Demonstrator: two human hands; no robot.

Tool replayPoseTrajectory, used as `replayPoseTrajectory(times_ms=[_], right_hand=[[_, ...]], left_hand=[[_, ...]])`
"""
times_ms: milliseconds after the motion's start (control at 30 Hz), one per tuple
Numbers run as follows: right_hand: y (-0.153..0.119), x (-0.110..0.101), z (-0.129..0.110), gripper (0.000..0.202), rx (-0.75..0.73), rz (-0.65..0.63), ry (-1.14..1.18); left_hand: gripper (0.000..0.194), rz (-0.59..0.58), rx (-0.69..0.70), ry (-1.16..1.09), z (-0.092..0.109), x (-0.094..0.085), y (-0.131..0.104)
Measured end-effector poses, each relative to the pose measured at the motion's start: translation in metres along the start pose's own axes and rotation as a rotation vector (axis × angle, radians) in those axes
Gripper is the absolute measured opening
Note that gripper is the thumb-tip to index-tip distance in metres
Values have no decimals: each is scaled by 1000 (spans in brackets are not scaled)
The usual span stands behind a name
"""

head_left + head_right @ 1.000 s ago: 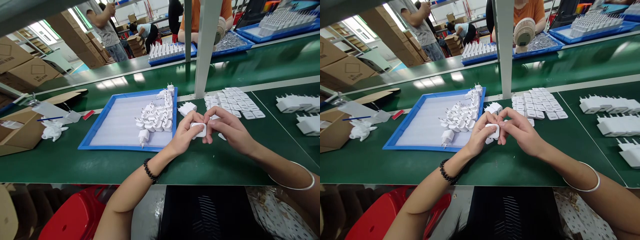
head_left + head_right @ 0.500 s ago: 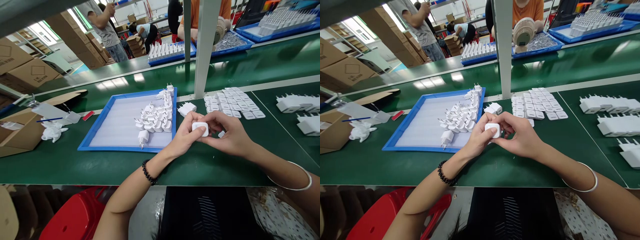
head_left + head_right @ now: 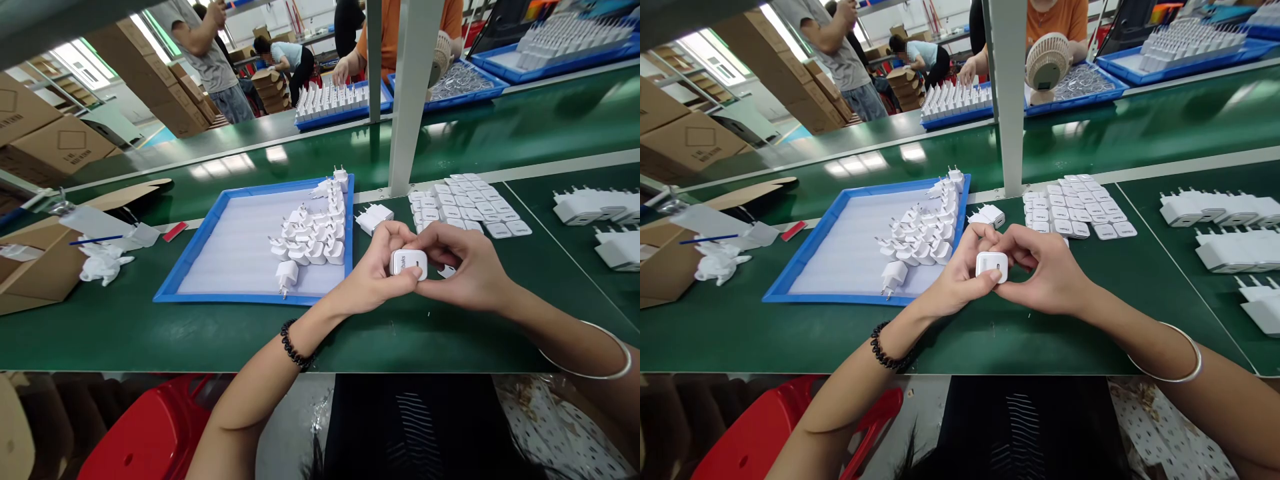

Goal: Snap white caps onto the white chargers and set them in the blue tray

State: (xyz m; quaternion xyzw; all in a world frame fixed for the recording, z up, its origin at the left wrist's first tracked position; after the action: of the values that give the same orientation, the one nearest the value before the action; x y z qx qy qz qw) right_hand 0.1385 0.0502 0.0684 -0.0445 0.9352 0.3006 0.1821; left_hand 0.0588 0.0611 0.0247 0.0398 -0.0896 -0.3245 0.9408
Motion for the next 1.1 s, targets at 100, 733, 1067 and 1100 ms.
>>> replayPoseTrajectory(times_ms=[100, 733, 1067, 1100], right_hand=[[0, 1, 1, 22, 1, -26, -7], [6, 0, -12, 29, -273, -176, -11], [12, 1, -1, 47, -243, -137, -63], [11, 1, 0, 49, -252, -104, -89]], left_hand=[[42, -16, 25, 0, 2, 1, 1], [32, -71, 10, 58, 6, -15, 11], [49, 59, 10, -37, -6, -27, 17], [49, 106, 43, -57, -7, -27, 17]])
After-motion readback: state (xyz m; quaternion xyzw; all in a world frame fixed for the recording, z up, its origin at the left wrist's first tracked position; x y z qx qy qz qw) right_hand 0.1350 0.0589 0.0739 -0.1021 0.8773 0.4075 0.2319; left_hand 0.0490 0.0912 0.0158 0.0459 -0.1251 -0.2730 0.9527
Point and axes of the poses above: each hand's wrist, its own y-axis towards the middle knuckle, its own x-axis out of the palm, z = x × y, the point moved 10 cm from there along y, towards the middle knuckle, and after that the axes turned 4 degrees about z, right-handed, at the moved point
